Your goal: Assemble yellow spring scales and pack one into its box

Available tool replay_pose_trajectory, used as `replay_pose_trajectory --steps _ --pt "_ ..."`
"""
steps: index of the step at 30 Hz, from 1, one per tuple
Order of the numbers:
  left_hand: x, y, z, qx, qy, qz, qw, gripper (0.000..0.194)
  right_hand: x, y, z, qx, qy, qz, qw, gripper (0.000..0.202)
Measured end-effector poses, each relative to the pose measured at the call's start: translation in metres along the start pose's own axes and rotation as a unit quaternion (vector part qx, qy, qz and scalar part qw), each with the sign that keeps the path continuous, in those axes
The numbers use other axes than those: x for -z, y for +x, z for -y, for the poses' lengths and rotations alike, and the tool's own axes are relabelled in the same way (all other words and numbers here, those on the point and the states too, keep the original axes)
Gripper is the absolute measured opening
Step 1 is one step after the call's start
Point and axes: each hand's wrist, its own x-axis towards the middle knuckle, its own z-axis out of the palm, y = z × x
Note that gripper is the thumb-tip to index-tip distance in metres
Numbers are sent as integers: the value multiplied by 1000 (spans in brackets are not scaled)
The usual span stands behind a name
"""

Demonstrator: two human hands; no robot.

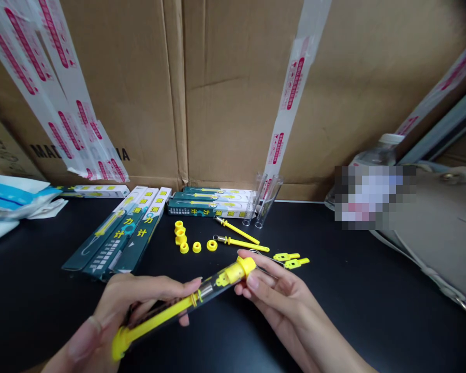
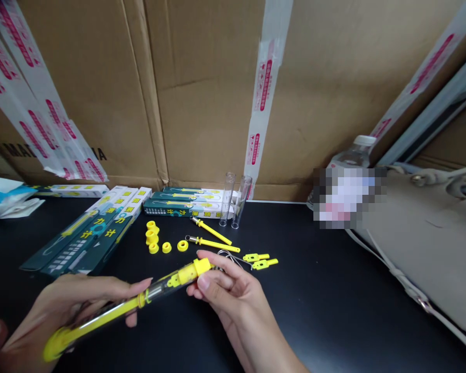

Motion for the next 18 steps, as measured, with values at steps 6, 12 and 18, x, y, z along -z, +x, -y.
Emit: replay_pose_trajectory --steps 6,12,18 --pt "-18 7 -6 -26 87 -18 996 85 0 6 1 -4 20 -13 1000 35" --pt "-17 1 -10 -73 265 -18 961 54 0 3 2 0 -12 16 1000 32" --pt "-17 3 -15 -49 265 3 963 37 3 4 3 10 -33 34 999 27"
